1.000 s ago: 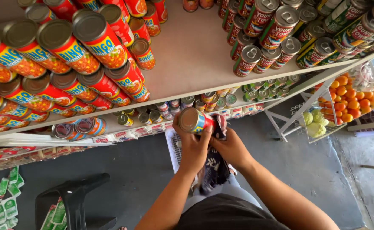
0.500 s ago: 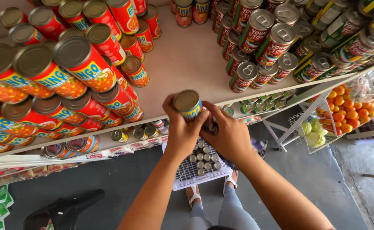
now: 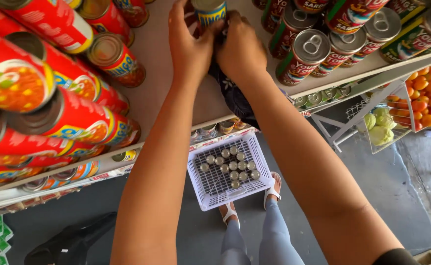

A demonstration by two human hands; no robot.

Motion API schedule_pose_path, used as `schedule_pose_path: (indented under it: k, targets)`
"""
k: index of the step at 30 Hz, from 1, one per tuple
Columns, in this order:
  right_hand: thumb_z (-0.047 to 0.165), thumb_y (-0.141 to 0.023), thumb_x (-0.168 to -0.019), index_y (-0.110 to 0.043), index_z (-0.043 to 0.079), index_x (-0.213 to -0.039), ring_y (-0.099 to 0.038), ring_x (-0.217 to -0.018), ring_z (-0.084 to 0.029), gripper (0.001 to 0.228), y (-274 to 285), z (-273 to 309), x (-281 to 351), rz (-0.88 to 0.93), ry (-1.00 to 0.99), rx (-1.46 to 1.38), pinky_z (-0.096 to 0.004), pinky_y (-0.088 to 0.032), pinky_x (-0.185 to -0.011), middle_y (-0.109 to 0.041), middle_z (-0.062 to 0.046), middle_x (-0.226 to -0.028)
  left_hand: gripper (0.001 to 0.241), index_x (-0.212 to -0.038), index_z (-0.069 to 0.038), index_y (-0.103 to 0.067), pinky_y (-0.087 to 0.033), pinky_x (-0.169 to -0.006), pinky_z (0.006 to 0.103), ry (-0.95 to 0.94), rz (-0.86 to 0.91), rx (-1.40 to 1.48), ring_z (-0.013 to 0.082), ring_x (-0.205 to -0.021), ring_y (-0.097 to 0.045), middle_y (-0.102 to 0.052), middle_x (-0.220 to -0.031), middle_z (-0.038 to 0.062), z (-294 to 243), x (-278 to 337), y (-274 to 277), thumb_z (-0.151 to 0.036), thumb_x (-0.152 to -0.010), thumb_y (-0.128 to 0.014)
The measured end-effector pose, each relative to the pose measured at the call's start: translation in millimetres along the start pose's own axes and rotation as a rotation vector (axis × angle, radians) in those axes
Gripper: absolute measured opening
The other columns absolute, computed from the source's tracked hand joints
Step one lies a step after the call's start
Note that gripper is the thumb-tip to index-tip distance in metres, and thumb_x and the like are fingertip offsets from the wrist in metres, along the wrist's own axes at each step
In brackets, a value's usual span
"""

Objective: Wiping canned goods with a cloth and placing them into a plastic crate from a grocery shelf.

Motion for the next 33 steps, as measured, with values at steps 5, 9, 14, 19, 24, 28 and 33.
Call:
schedule_pose_path:
  k: [5, 9, 14, 19, 24, 28, 33]
  targets:
    - [0.012, -0.064, -0.088, -0.055, -0.003, -0.121, -0.066, -0.098, -0.05, 0.037, -45.2, -49.0, -40.5, -0.063, -0.038, 0.045, -0.055, -0.054, -0.075, -0.064, -0.03, -0.118, 0.033, -0.113, -0.002, -0.062, -0.057, -0.083, 0.0327, -0.122, -0.036, -0.063, 0.018, -0.097, -0.072, -0.072, -0.103, 0.011, 32.8, -31.8, -32.2, -0.01, -0.091, -0.085]
    - [0.015, -0.064, -0.089, -0.056, -0.002, -0.121, -0.066, -0.1, -0.048, 0.037, -45.0, -61.5, -54.2, -0.086, -0.08, 0.04, -0.054, -0.055, -0.076, -0.065, -0.028, -0.118, 0.028, -0.074, 0.004, -0.058, -0.046, -0.056, 0.0329, 0.068, -0.033, -0.136, 0.016, -0.058, -0.057, -0.059, -0.06, 0.009, 66.3, -52.9, -46.8, -0.009, -0.083, -0.08]
    - [0.018, -0.065, -0.09, -0.057, -0.001, -0.121, -0.066, -0.101, -0.047, 0.037, -43.9, -62.2, -71.9, -0.113, -0.123, 0.019, -0.053, -0.055, -0.078, -0.067, -0.026, -0.117, 0.035, -0.073, 0.007, -0.051, -0.042, -0.055, 0.035, 0.033, -0.039, -0.132, 0.0197, -0.057, -0.052, -0.054, -0.06, 0.015, 80.1, -70.3, -55.4, -0.008, -0.084, -0.08]
    - [0.022, -0.066, -0.092, -0.058, 0.001, -0.12, -0.067, -0.104, -0.044, 0.036, -48.4, -65.8, -73.8, -0.113, -0.198, -0.002, -0.051, -0.056, -0.08, -0.068, -0.023, -0.117, 0.023, -0.075, 0.0, -0.063, -0.053, -0.052, 0.0335, 0.219, -0.081, -0.232, 0.0171, -0.06, -0.067, -0.07, -0.068, 0.01, 119.9, -75.4, -62.1, -0.016, -0.083, -0.078]
    - [0.025, -0.067, -0.093, -0.059, 0.002, -0.12, -0.068, -0.105, -0.042, 0.036, -42.3, -58.9, -75.5, -0.114, -0.246, -0.014, -0.05, -0.056, -0.082, -0.07, -0.021, -0.117, 0.022, -0.076, 0.003, -0.062, -0.054, -0.054, 0.0342, 0.263, -0.076, -0.28, 0.0179, -0.06, -0.068, -0.069, -0.067, 0.011, 123.3, -87.9, -67.2, -0.012, -0.081, -0.076]
    - [0.026, -0.066, -0.092, -0.049, 0.005, -0.131, -0.067, -0.106, -0.04, 0.047, -26.3, -44.6, -70.4, -0.076, -0.328, -0.105, -0.051, -0.054, -0.084, -0.069, -0.018, -0.118, 0.018, -0.075, 0.0, -0.07, -0.056, -0.054, 0.0306, -0.036, -0.107, -0.158, 0.0152, -0.061, -0.071, -0.073, -0.069, 0.009, 89.1, -91.1, -68.7, -0.013, -0.073, -0.082]
    - [0.024, -0.066, -0.092, -0.057, 0.009, -0.126, -0.063, -0.114, -0.041, 0.038, -34.3, -52.6, -74.4, -0.115, -0.274, -0.062, -0.051, -0.052, -0.089, -0.067, -0.016, -0.125, 0.02, -0.07, 0.002, -0.065, -0.052, -0.047, 0.0318, 0.176, -0.065, -0.184, 0.0177, -0.052, -0.069, -0.07, -0.06, 0.01, 102.3, -96.5, -73.6, -0.011, -0.079, -0.076]
Point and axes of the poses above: each hand's wrist, its own x-axis away from the middle knuckle, its own y-axis out of the back of the hand, z = x × y, the point moved 9 cm from there along -x, towards the middle knuckle
